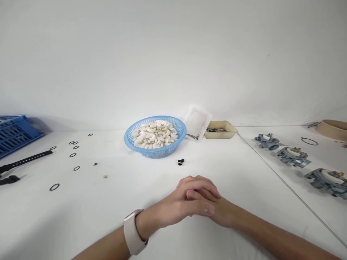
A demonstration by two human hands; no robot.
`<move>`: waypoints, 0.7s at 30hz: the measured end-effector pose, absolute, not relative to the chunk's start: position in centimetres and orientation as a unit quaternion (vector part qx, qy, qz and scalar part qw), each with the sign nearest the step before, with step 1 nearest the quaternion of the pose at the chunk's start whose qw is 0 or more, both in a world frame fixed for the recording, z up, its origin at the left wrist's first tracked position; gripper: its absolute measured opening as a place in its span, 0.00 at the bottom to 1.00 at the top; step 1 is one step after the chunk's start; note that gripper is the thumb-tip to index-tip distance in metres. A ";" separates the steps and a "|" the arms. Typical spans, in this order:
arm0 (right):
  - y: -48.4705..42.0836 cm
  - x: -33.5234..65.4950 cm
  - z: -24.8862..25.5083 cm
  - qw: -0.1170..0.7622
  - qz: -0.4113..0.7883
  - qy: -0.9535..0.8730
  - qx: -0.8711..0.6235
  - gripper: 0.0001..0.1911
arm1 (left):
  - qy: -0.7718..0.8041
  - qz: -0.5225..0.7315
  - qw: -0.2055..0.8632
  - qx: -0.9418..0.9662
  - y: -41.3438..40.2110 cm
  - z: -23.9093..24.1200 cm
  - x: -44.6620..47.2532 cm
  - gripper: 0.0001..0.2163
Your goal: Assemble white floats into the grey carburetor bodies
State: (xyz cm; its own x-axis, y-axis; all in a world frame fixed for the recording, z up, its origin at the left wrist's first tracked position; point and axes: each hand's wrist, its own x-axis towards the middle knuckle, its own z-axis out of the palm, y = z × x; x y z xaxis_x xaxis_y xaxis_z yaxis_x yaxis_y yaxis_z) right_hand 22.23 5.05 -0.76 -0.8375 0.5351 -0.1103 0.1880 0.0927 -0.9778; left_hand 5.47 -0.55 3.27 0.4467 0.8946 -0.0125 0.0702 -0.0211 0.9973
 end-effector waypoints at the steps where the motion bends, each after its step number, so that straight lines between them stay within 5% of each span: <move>1: 5.0 22.2 -0.8 0.136 0.630 -0.722 -0.253 0.19 | 0.388 0.355 0.579 0.623 -0.5 3.3 5.4 0.12; 14: 4.6 22.0 0.3 0.125 0.625 -0.727 -0.256 0.25 | 0.378 0.331 0.603 0.619 -0.4 3.1 5.1 0.14; 21: 4.7 22.2 -0.3 0.144 0.630 -0.726 -0.237 0.21 | 0.370 0.347 0.611 0.607 -0.4 3.4 5.3 0.15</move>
State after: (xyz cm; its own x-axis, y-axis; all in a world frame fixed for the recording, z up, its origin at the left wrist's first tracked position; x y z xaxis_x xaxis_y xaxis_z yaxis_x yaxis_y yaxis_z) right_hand 22.19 4.69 -0.27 -0.8464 0.5250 -0.0893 0.1623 0.0946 -0.9822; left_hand 5.26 -0.35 3.40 0.4846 0.8742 -0.0310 0.0261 0.0210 0.9994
